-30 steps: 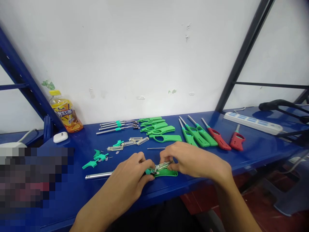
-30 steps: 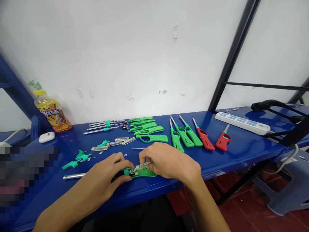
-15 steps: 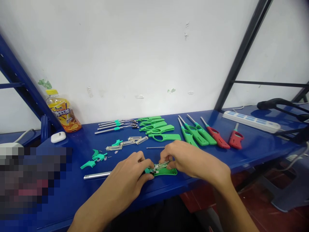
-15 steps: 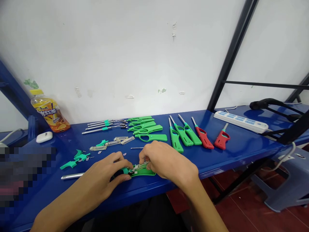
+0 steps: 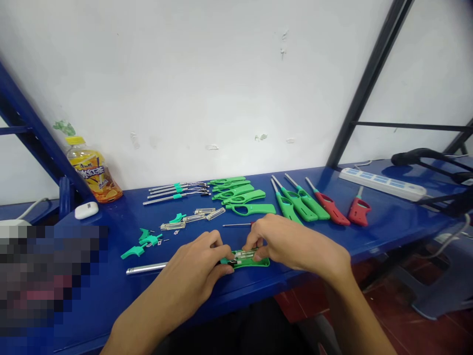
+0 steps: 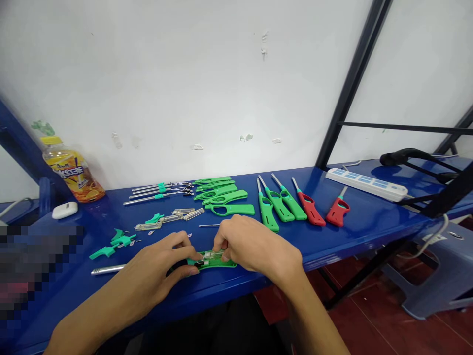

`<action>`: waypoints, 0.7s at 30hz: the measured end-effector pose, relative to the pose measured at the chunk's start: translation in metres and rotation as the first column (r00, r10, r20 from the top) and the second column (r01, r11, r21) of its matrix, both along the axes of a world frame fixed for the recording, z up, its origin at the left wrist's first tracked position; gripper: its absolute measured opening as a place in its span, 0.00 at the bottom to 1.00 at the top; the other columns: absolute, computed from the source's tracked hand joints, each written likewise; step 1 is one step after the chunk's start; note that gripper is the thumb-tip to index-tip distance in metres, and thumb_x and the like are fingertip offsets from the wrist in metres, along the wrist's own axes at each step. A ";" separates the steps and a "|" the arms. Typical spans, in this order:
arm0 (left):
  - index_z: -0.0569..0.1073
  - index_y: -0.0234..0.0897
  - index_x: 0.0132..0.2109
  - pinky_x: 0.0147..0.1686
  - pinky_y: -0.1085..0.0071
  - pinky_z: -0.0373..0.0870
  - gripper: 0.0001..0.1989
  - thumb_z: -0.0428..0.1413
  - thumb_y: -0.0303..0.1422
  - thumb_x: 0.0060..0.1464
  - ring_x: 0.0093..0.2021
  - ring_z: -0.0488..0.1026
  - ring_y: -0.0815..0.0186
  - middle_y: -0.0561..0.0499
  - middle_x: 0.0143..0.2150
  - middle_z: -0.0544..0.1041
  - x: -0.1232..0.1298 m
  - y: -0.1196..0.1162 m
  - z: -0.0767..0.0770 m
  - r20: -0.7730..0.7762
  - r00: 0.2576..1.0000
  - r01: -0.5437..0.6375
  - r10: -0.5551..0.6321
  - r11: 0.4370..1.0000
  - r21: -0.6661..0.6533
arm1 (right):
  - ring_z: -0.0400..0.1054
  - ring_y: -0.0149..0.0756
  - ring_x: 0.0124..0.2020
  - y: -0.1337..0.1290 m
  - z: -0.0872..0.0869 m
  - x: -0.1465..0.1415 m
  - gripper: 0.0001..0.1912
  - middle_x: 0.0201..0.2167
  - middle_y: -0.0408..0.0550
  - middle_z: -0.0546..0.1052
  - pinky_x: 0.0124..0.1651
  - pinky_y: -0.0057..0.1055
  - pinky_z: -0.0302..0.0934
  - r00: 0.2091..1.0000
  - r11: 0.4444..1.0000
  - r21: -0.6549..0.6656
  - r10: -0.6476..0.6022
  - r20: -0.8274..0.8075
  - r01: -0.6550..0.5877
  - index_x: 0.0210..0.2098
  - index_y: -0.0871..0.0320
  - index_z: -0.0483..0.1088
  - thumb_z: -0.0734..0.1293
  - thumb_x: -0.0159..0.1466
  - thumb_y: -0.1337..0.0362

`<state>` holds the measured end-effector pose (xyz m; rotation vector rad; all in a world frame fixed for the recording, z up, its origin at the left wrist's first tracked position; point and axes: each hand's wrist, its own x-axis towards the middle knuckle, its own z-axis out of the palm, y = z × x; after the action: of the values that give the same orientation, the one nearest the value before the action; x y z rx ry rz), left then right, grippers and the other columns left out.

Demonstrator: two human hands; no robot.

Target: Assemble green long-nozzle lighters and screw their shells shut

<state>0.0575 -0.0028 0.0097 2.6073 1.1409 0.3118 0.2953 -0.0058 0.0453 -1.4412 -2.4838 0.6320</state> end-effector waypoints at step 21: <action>0.77 0.43 0.47 0.49 0.59 0.69 0.07 0.55 0.28 0.69 0.50 0.74 0.56 0.50 0.49 0.75 0.004 0.000 0.001 -0.017 1.000 -0.004 0.004 1.000 0.013 | 0.79 0.39 0.38 0.019 0.012 0.024 0.18 0.39 0.45 0.86 0.40 0.31 0.65 0.997 0.982 0.177 -0.056 -0.055 0.065 0.47 0.52 0.82 0.66 0.73 0.48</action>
<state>0.0611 -0.0029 0.0103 2.6239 1.1530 0.2994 0.3190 0.0132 0.0572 -1.4098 -2.3805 0.4166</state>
